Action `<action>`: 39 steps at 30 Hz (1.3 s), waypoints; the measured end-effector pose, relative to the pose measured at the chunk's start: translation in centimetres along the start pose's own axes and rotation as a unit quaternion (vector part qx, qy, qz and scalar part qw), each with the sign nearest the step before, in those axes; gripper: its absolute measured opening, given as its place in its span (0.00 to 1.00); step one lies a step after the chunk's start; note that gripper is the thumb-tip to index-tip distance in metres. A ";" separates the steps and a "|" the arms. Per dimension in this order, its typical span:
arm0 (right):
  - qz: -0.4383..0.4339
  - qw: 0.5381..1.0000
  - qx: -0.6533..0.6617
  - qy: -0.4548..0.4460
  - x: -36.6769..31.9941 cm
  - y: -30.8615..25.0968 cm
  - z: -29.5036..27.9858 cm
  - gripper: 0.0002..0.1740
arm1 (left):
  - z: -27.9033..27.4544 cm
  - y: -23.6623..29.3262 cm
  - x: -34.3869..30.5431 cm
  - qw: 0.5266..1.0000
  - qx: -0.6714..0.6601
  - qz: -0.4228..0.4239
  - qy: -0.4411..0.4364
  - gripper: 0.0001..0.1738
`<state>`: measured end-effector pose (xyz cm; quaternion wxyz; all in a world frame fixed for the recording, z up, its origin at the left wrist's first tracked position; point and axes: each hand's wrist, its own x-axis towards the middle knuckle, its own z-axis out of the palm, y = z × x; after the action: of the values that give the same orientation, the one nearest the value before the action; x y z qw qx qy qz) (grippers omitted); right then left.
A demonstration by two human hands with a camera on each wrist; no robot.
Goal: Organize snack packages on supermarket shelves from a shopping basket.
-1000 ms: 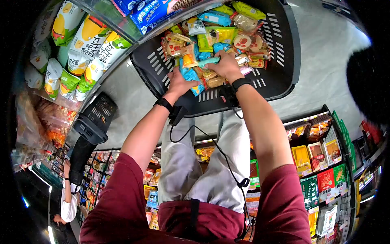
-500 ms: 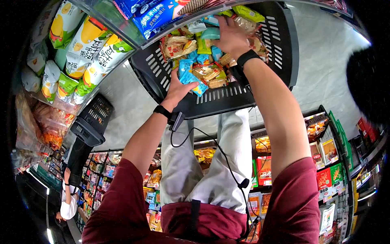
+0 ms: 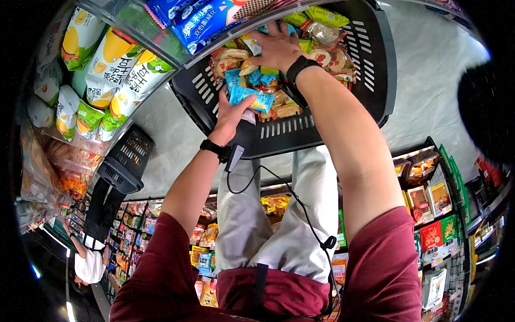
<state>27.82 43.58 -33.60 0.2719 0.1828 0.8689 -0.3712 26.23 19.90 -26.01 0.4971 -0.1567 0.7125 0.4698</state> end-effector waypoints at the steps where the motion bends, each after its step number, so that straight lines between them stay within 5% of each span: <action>1: 0.005 1.000 0.006 0.004 0.7 0.6 1.1 0.54 | 0.3 0.3 0.0 1.000 0.000 0.001 0.000 0.59; 5: 0.043 0.998 -0.031 0.042 4.7 2.4 7.1 0.54 | 0.9 1.1 -0.4 1.000 -0.020 -0.009 0.007 0.57; 10: 0.123 0.990 -0.064 0.030 2.5 1.1 4.8 0.50 | 0.7 0.4 -0.6 1.000 -0.004 -0.023 0.010 0.53; 13: 0.099 0.978 -0.162 0.086 1.0 0.5 4.7 0.47 | 0.3 0.3 -0.3 1.000 -0.006 -0.004 -0.019 0.51; 17: 0.094 0.992 -0.073 0.049 -1.2 -0.4 2.5 0.48 | -0.4 -0.4 -0.7 1.000 0.003 -0.007 0.003 0.53; 25: 0.039 0.982 -0.032 0.185 -4.6 0.6 1.1 0.46 | -2.0 1.2 -2.7 0.999 0.029 -0.010 -0.025 0.58; 27: 0.003 0.973 0.075 0.218 -7.5 0.6 0.3 0.46 | -2.7 1.5 -4.0 0.999 0.002 0.010 -0.031 0.58; 29: 0.041 0.981 0.136 0.129 -12.3 -1.1 -2.4 0.45 | -3.6 2.6 -6.2 0.998 0.032 0.033 -0.034 0.54; 33: 0.027 0.980 0.183 0.073 -24.4 -5.3 -8.2 0.42 | -7.3 5.4 -11.9 0.977 0.023 0.102 -0.186 0.55; 35: -0.039 0.973 0.153 0.167 -32.1 -9.3 -10.1 0.40 | -9.9 8.1 -16.9 0.955 0.041 0.163 -0.243 0.59; 39: 0.079 0.948 0.275 0.140 -45.6 -20.6 -15.9 0.33 | -16.6 12.2 -24.8 0.896 0.161 0.288 -0.296 0.59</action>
<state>47.53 36.61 14.55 0.1148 0.3686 0.7449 -0.5441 19.79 6.41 2.55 0.5465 0.2844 0.6120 0.4959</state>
